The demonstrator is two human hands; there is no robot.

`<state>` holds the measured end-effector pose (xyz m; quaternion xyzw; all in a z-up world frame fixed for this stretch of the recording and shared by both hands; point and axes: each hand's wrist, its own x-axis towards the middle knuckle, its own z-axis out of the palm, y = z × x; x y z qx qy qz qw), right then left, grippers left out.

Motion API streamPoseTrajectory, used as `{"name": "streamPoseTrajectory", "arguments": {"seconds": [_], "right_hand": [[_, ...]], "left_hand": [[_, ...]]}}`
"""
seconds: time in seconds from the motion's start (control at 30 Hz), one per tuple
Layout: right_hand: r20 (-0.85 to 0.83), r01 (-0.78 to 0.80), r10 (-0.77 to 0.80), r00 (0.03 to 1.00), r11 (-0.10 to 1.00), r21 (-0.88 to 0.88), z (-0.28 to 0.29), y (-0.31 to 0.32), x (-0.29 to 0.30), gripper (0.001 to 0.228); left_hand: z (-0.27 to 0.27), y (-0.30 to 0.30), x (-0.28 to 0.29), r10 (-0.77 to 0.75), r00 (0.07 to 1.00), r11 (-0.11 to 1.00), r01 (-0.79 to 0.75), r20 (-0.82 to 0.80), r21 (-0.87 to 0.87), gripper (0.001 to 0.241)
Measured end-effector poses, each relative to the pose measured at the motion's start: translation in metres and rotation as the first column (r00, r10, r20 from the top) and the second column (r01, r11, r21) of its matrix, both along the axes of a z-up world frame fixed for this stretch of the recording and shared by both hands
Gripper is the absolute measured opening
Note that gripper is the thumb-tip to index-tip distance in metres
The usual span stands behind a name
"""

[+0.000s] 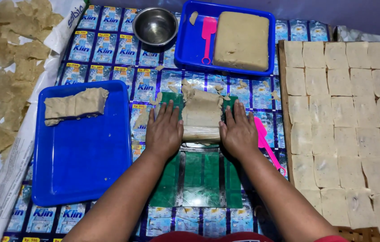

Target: Flattening dough using a wooden rolling pin and cutting it into squares.

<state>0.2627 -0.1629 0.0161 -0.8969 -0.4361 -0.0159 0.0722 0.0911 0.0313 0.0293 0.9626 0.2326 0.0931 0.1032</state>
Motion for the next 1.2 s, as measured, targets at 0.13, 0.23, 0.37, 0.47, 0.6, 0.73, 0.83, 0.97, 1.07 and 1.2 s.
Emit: {"name": "streamPoseTrajectory", "arguments": {"seconds": [0.13, 0.23, 0.37, 0.47, 0.6, 0.73, 0.83, 0.97, 1.07, 1.2], "right_hand": [[0.065, -0.047, 0.042, 0.997, 0.996, 0.081, -0.008, -0.019, -0.017, 0.063], [0.151, -0.106, 0.084, 0.985, 0.984, 0.143, -0.012, -0.034, -0.031, 0.065], [0.184, -0.137, 0.101, 0.978, 0.972, 0.192, -0.009, -0.053, -0.059, 0.07], [0.207, -0.135, 0.093, 0.974, 0.971, 0.198, -0.011, -0.053, -0.057, 0.072], [0.135, -0.064, 0.047, 0.99, 0.989, 0.13, -0.018, -0.036, -0.035, 0.068], [0.082, -0.003, -0.004, 0.997, 0.997, 0.079, -0.012, -0.009, -0.005, 0.063], [0.053, 0.023, -0.024, 0.998, 0.999, 0.023, -0.006, 0.01, 0.02, 0.062], [-0.131, 0.058, -0.06, 0.99, 0.998, -0.016, 0.013, 0.035, 0.045, 0.061], [-0.159, 0.068, -0.065, 0.985, 0.998, 0.014, 0.02, 0.051, 0.062, 0.06], [-0.142, 0.068, -0.062, 0.988, 0.997, 0.041, 0.02, 0.062, 0.076, 0.06]], "left_hand": [[-0.002, -0.015, -0.022, -0.026, 0.999, 1.0, 0.025, 0.026, 0.015, 0.054], [-0.001, -0.03, -0.041, -0.039, 0.997, 0.999, 0.039, 0.06, 0.002, 0.054], [-0.01, -0.049, -0.068, -0.049, 0.997, 0.998, 0.047, 0.056, 0.038, 0.054], [-0.011, -0.048, -0.065, -0.046, 0.996, 0.998, 0.044, 0.075, 0.034, 0.053], [-0.008, -0.03, -0.039, -0.031, 0.996, 0.999, 0.028, 0.087, 0.043, 0.054], [0.001, -0.007, -0.005, -0.012, 0.996, 1.0, 0.01, 0.088, 0.021, 0.052], [0.013, 0.008, 0.02, 0.002, 0.999, 1.0, -0.003, 0.041, 0.013, 0.051], [0.024, 0.026, 0.05, 0.044, 0.998, 0.995, -0.049, -0.054, -0.086, 0.053], [0.031, 0.04, 0.071, 0.067, 0.995, 0.988, -0.077, -0.077, -0.131, 0.056], [0.028, 0.053, 0.085, 0.102, 0.992, 0.981, -0.113, -0.08, -0.16, 0.059]]}}
